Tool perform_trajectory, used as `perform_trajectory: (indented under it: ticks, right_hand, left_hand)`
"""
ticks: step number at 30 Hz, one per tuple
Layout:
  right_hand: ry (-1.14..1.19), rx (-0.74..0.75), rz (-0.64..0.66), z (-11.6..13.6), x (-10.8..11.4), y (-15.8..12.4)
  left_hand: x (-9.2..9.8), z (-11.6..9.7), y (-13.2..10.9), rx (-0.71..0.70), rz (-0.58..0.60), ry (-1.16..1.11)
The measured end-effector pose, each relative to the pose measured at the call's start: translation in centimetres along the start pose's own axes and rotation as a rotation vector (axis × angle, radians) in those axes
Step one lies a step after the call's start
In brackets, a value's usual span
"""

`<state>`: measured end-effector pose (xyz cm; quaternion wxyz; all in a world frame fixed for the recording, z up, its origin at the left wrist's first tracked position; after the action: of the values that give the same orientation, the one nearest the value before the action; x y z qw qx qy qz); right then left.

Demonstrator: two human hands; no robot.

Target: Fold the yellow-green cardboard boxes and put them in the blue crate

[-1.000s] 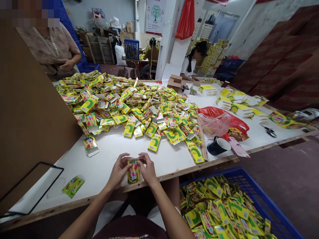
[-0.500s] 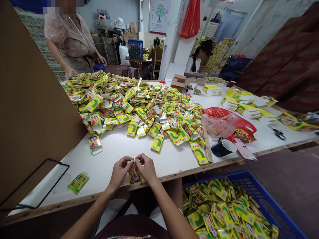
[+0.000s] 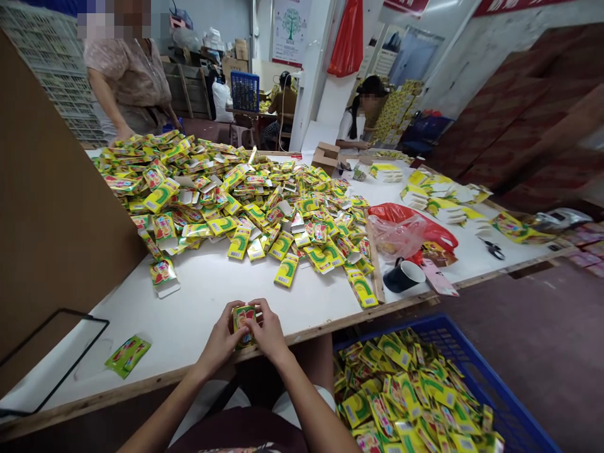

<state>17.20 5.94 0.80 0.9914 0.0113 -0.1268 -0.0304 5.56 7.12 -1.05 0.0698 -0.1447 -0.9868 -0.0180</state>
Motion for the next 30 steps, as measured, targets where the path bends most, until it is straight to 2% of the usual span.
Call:
perform_trajectory:
  ticks: [4,6,8,10,12,13,14,15,16,18,21,23,26,30]
  right_hand:
    - [-0.043,0.012,-0.108,0.6,0.2,-0.1]
    - [-0.072,0.048,-0.143,2.1,2.2,-0.5]
    - [-0.179,0.073,-0.194,4.0,6.5,-1.7]
    - [-0.405,0.033,-0.274,5.5,12.8,-3.6]
    - [-0.697,-0.087,-0.377,6.1,19.2,-5.2]
    - [-0.778,-0.103,-0.394,6.4,21.3,-5.4]
    - [-0.807,-0.113,-0.405,6.3,22.4,-5.3]
    - [-0.784,-0.112,-0.410,6.1,22.4,-4.6]
    - [-0.724,-0.104,-0.409,5.7,21.5,-3.6]
    - [-0.563,-0.092,-0.430,4.5,17.7,-0.5]
    - [-0.510,-0.081,-0.478,2.8,11.0,4.5]
    - [-0.475,-0.094,-0.523,1.9,8.4,6.7]
    - [-0.375,-0.100,-0.519,0.7,7.1,7.0]
    - [-0.172,-0.117,-0.345,-0.8,5.4,3.6]
  left_hand:
    - [-0.9,-0.4,0.4,0.022,0.003,-0.020]
    - [-1.3,-0.8,0.6,0.000,0.038,-0.098]
    - [-1.2,-1.1,0.7,-0.030,0.037,-0.134]
    - [-0.5,-0.6,0.8,-0.021,-0.004,-0.096]
    - [0.1,0.2,0.9,0.011,-0.032,-0.034]
    - [0.2,0.4,0.9,0.021,-0.030,-0.008]
    - [0.2,0.6,0.9,0.022,-0.022,0.016]
    - [0.0,0.6,0.9,0.017,-0.006,0.039]
    - [-0.2,0.5,0.8,0.008,0.012,0.061]
    - [-0.6,0.2,0.6,-0.006,0.045,0.104]
    - [-0.7,0.0,0.2,-0.018,0.065,0.152]
    - [-0.3,0.3,0.0,-0.011,0.057,0.153]
    - [0.5,1.5,0.2,0.036,-0.009,0.081]
    - [0.8,2.8,0.9,0.131,-0.144,-0.222]
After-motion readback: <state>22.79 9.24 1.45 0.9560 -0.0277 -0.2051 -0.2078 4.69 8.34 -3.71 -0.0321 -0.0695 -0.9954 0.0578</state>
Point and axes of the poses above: each hand's wrist, its own y-axis towards the middle knuckle, its own x-axis out of the back of the hand, z = x × y, the point moved 8 cm from there along y, towards the middle knuckle, and after that the axes turned 4 degrees about y, right-handed, at the moved point
